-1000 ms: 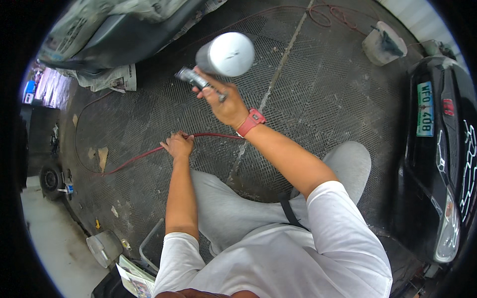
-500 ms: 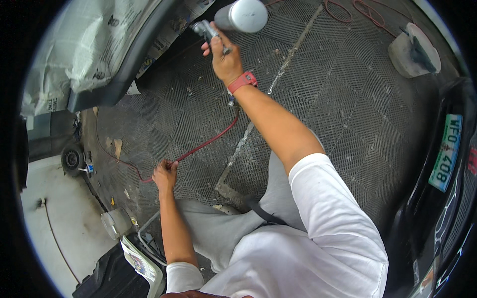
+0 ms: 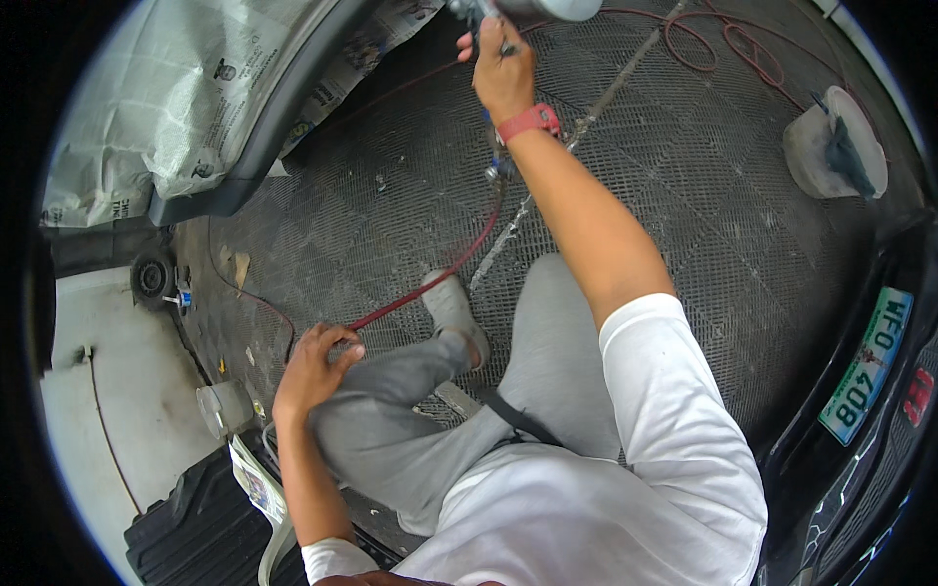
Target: The person uses a spray gun to apply paint to a car bumper that is covered with newspaper. They move the spray gun back and forth across the surface to ensure even coverage.
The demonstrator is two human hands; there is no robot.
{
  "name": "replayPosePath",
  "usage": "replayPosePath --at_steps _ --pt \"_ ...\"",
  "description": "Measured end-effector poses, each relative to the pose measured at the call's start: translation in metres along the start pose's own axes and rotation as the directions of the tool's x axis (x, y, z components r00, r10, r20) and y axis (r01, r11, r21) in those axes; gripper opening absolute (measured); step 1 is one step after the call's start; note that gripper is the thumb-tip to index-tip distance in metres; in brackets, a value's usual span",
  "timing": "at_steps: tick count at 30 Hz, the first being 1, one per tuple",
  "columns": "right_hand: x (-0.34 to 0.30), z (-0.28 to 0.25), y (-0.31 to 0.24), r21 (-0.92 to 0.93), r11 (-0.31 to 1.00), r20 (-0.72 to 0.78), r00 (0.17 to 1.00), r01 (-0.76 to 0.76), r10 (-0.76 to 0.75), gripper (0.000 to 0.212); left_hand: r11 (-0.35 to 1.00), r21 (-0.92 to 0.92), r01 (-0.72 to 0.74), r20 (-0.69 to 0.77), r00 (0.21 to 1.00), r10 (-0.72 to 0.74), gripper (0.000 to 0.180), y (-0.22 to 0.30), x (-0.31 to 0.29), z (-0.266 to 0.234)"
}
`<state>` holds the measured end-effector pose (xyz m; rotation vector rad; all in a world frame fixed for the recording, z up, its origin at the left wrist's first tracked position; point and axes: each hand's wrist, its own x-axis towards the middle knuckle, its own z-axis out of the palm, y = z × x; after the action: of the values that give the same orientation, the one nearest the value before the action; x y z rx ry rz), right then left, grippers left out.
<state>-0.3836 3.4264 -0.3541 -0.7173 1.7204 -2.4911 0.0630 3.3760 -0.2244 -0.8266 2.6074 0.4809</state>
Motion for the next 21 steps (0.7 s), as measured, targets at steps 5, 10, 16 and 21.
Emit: replayPosePath --at_steps 5,10,16,21 --pt "-0.076 0.027 -0.007 0.053 0.998 0.246 0.969 0.015 -0.028 0.054 0.975 -0.081 0.206 0.144 0.971 -0.193 0.045 -0.023 0.062 0.003" --pt "-0.144 0.054 -0.028 0.071 0.997 0.421 0.906 0.016 -0.045 0.053 0.955 0.038 0.295 0.165 0.940 -0.297 0.055 -0.023 0.079 -0.006" --pt "-0.176 0.068 -0.060 0.115 0.985 0.613 0.789 -0.125 0.029 0.054 0.955 0.070 0.289 0.263 0.918 -0.297 0.059 -0.033 0.076 0.002" --pt "-0.160 0.072 -0.072 0.211 0.935 0.663 0.745 -0.285 0.078 0.066 0.957 0.075 0.278 0.323 0.902 -0.288 0.059 -0.030 0.078 0.004"
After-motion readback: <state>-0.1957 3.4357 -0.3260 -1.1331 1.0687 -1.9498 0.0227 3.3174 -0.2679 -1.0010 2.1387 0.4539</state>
